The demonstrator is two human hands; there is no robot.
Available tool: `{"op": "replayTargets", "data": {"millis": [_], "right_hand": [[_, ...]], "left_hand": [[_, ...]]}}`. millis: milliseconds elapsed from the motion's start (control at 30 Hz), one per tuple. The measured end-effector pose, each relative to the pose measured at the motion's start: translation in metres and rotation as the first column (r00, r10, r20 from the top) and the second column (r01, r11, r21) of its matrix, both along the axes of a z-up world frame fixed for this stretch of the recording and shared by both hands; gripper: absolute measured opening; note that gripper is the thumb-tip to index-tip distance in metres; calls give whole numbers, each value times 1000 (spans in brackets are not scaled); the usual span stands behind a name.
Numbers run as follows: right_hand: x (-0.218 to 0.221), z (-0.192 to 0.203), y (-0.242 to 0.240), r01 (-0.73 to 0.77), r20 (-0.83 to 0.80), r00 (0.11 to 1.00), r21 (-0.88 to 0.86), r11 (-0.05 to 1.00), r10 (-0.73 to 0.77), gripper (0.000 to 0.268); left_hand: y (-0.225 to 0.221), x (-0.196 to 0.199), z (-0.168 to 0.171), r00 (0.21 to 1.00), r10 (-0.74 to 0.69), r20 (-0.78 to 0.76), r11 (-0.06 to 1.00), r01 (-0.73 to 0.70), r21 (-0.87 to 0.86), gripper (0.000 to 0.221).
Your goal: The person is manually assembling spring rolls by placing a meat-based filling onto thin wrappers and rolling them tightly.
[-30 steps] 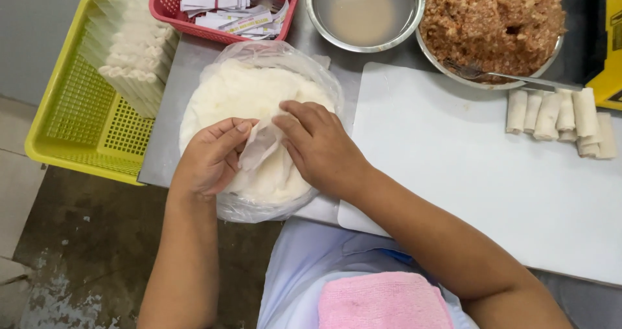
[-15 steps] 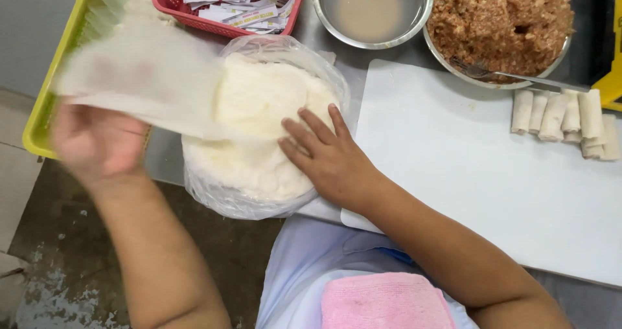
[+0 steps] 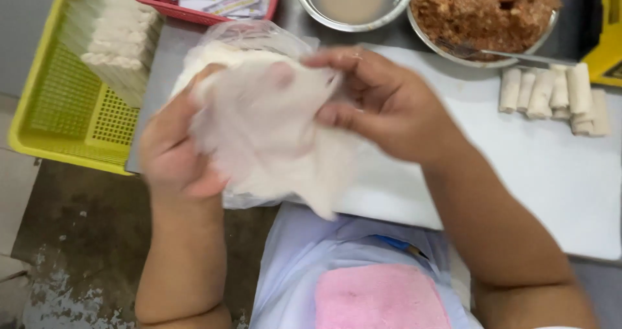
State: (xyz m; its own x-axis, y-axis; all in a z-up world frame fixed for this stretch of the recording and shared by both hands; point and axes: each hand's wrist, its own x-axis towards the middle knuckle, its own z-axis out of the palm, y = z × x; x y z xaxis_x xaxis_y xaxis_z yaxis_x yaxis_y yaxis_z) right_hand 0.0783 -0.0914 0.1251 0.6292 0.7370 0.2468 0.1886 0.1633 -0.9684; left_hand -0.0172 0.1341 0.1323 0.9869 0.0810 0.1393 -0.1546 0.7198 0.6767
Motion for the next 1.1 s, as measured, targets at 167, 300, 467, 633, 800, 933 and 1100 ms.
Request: {"op": "replayTargets", "data": {"millis": [167,300,467,633,800,933,1100], "right_hand": [[27,-2,-70,391,262,910,-282,876,-322,16],[25,-22,-135,649,766,581,-234,724,-274,16],[-25,-91,-171,627,669,651,-206,751,-360,18],[-72,-145,-200,688,849,491,-241,684,-195,23],[-14,-112,-221,849,943,308,-214,484,-123,41],[80,-131,-239,917,994,108,-108,385,22,33],[104,-113,-239,849,898,434,-434,301,74,46]], "left_hand": [[-41,53,-38,990,12,-142,933,40,358,35],[-77,53,-40,972,113,204,558,-232,797,44],[-107,24,-115,882,-186,433,258,-381,888,27],[-115,-19,-154,777,-384,498,109,-497,861,20],[-135,-4,-117,757,-448,475,213,-426,880,13],[-148,50,-159,887,-388,251,-376,-400,836,66],[-143,53,-151,992,-113,-64,-551,-9,834,93]]}}
